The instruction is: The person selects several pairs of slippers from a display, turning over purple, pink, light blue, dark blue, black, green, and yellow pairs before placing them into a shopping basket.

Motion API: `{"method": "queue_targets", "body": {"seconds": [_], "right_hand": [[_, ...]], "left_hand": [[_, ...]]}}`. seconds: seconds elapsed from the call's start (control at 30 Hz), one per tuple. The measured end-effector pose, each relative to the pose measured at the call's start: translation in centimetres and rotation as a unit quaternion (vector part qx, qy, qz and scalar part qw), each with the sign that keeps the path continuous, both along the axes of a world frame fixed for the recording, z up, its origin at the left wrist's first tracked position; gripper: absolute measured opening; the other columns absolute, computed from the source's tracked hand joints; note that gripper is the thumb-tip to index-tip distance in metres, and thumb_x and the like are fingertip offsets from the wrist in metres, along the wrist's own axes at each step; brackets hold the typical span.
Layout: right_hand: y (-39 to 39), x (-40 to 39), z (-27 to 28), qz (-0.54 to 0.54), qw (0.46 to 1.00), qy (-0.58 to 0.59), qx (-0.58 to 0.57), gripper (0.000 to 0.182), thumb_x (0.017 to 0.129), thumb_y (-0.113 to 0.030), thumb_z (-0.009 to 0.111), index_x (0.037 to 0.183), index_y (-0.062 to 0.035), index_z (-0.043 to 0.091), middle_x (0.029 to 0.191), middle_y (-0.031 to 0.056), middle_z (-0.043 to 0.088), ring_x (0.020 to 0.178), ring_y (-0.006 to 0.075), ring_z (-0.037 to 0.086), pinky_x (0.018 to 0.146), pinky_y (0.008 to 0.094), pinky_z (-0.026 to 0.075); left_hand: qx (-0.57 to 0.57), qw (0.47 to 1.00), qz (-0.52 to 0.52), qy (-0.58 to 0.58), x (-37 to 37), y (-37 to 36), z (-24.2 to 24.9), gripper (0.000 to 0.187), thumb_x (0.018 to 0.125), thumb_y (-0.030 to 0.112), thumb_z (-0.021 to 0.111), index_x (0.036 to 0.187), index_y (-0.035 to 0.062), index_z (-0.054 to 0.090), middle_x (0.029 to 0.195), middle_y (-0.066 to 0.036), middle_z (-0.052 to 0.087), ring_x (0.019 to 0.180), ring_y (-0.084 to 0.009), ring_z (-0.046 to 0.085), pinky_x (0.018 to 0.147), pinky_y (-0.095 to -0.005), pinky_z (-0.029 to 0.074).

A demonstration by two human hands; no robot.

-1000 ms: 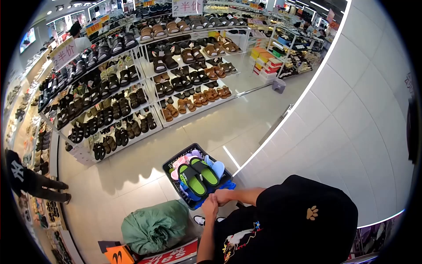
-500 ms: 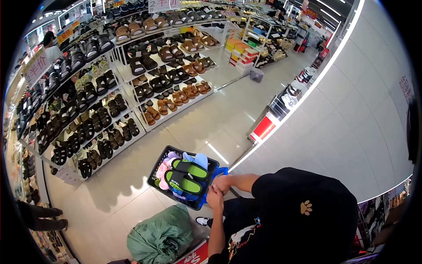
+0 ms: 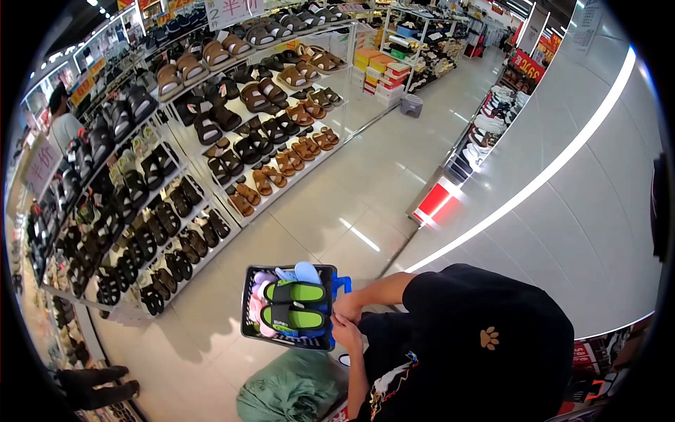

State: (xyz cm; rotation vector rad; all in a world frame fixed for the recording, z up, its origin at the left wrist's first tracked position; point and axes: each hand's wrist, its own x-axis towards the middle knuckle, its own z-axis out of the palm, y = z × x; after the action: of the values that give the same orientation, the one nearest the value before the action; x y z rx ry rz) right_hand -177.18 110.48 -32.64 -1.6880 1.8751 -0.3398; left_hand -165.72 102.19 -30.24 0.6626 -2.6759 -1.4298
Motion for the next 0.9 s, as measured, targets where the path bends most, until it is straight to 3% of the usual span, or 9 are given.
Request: {"method": "queue_targets", "body": {"seconds": [0.2, 0.37, 0.57, 0.8, 0.9], "right_hand": [[-3.3, -3.5, 1.9, 0.084, 0.996, 0.024, -0.022, 0.034, 0.057, -0.038, 0.075, 0.065, -0.0064, 0.063, 0.062, 0.0147, 0.063, 0.062, 0.0362, 0.062, 0.06, 0.0452, 0.051], [-5.0, -5.3, 2.8, 0.08, 0.996, 0.022, -0.017, 0.036, 0.056, -0.039, 0.077, 0.066, -0.007, 0.064, 0.064, 0.0139, 0.064, 0.065, 0.0361, 0.063, 0.061, 0.0441, 0.052], [-7.3, -6.7, 1.6, 0.154, 0.984, 0.044, -0.078, 0.038, 0.058, -0.041, 0.077, 0.066, -0.0065, 0.064, 0.065, 0.0142, 0.065, 0.064, 0.0371, 0.063, 0.06, 0.0445, 0.052], [-7.0, -6.7, 2.7, 0.113, 0.992, 0.037, -0.039, 0.038, 0.057, -0.042, 0.076, 0.065, -0.0066, 0.063, 0.064, 0.0149, 0.064, 0.063, 0.0369, 0.063, 0.06, 0.0447, 0.051], [-7.0, -6.6, 1.9, 0.13, 0.986, 0.033, -0.097, 0.038, 0.056, -0.041, 0.076, 0.064, -0.007, 0.063, 0.063, 0.015, 0.064, 0.061, 0.0368, 0.062, 0.059, 0.0449, 0.051]], "left_hand": [[0.019, 0.998, 0.052, 0.012, -2.5, -1.6, 0.2, 0.043, 0.097, 0.035, 0.034, 0.099, -0.0018, 0.056, 0.078, -0.031, 0.06, 0.074, -0.0505, 0.057, 0.06, -0.055, 0.041], [0.022, 0.993, 0.114, 0.011, -3.9, -2.8, -1.4, 0.046, 0.098, 0.035, 0.032, 0.103, -0.0037, 0.057, 0.08, -0.031, 0.061, 0.075, -0.0499, 0.058, 0.062, -0.0529, 0.043], [0.002, 0.991, 0.135, 0.028, -5.0, -3.8, -1.1, 0.051, 0.099, 0.038, 0.031, 0.102, -0.0063, 0.057, 0.082, -0.032, 0.061, 0.074, -0.0487, 0.059, 0.062, -0.0513, 0.044], [0.006, 0.988, 0.152, 0.025, -5.1, -3.7, -0.5, 0.055, 0.099, 0.041, 0.031, 0.1, -0.0074, 0.057, 0.08, -0.032, 0.06, 0.073, -0.0492, 0.058, 0.061, -0.0508, 0.044], [-0.022, 0.989, 0.143, 0.036, -4.6, -3.9, -0.7, 0.056, 0.099, 0.041, 0.031, 0.1, -0.0075, 0.058, 0.076, -0.031, 0.061, 0.068, -0.0465, 0.059, 0.058, -0.0492, 0.044]]}}
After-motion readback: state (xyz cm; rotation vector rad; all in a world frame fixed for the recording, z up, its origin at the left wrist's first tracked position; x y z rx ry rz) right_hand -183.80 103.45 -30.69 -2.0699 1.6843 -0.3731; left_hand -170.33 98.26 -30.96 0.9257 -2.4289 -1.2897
